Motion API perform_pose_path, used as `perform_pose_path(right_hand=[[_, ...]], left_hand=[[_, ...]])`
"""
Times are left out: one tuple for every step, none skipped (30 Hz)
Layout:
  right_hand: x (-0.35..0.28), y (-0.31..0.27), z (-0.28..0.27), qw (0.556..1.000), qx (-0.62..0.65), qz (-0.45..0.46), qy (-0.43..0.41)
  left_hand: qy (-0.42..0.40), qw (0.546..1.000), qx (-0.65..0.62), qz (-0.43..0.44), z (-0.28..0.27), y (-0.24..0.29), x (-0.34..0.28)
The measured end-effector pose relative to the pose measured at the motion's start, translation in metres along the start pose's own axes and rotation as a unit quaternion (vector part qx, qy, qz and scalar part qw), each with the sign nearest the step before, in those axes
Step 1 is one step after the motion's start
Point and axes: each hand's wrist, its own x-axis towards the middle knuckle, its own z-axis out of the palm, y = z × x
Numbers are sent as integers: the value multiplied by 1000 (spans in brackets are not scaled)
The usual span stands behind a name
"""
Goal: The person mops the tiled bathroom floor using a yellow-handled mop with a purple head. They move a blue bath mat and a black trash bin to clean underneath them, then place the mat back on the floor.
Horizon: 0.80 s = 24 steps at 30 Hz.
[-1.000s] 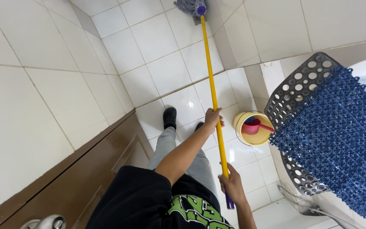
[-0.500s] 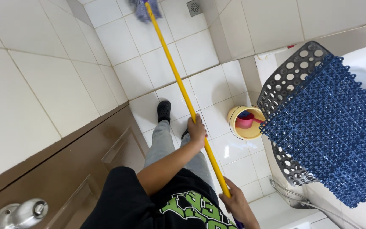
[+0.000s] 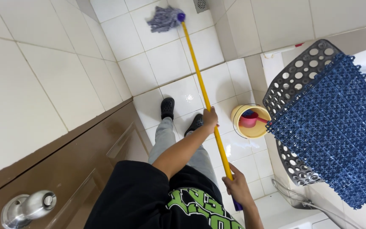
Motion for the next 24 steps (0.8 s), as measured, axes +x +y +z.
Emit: perform_pose_path(right_hand=[[-4,1,-2,1000,-1,5,14],[-15,-1,-3,1000,1,6,16],[-27,-2,-5,999,-27,22,31],[-36,-6,-7,997,-55,36,45],[-49,6,-9,997,-53,35,48],[-62,18,-12,994,-65,72,55],[-76,31,-14,989,-77,109,63],[-58,93,-19,989,-74,110,65],[-52,158,-27,990,-88,99,50],[-55,222,-38,990,-102,85,34],[-48,263,-40,991,-99,86,35],[-41,304,-40,993,-29,111,0],[-33,345,-39,989,42,136,-35],[-36,322,-25,989,47,136,-33],[-38,300,-11,994,29,108,13],[-39,277,1,995,10,82,60],[-33,208,12,994,16,82,64],[-40,137,21,994,14,81,71],[-60,67,28,994,13,81,79],[-47,60,32,993,17,79,82],[-33,52,37,994,42,61,75],[-21,46,41,995,65,43,67],[-10,38,43,994,67,43,69],[1,31,46,994,77,31,72]], left_hand=[[-34,999,-9,-4,10,-4,0],[-36,999,-6,-4,14,-11,-10],[-52,998,-25,-10,18,-18,-20],[-69,997,-44,-13,23,-23,-29],[-71,997,-42,-12,22,-32,-47],[-78,996,-41,-13,22,-43,-65],[-84,996,-40,-15,21,-55,-84],[-86,995,-37,-16,15,-56,-109],[-99,994,-27,-29,8,-57,-133],[-110,993,-18,-40,0,-57,-157],[-111,993,-15,-40,-2,-56,-164],[-123,990,12,-68,-6,-55,-171],[-135,985,39,-97,-9,-53,-178],[-137,985,45,-96,-7,-64,-160],[-131,984,60,-104,-5,-75,-142],[-127,983,76,-111,-1,-85,-124],[-130,982,82,-110,2,-90,-100],[-128,982,96,-98,4,-94,-78],[-125,982,109,-86,7,-99,-55],[-128,982,112,-83,8,-94,-32],[-142,981,109,-78,8,-89,-8],[-156,979,104,-74,9,-86,14],[-158,979,106,-73,12,-75,26],[-170,978,104,-66,12,-65,37]])
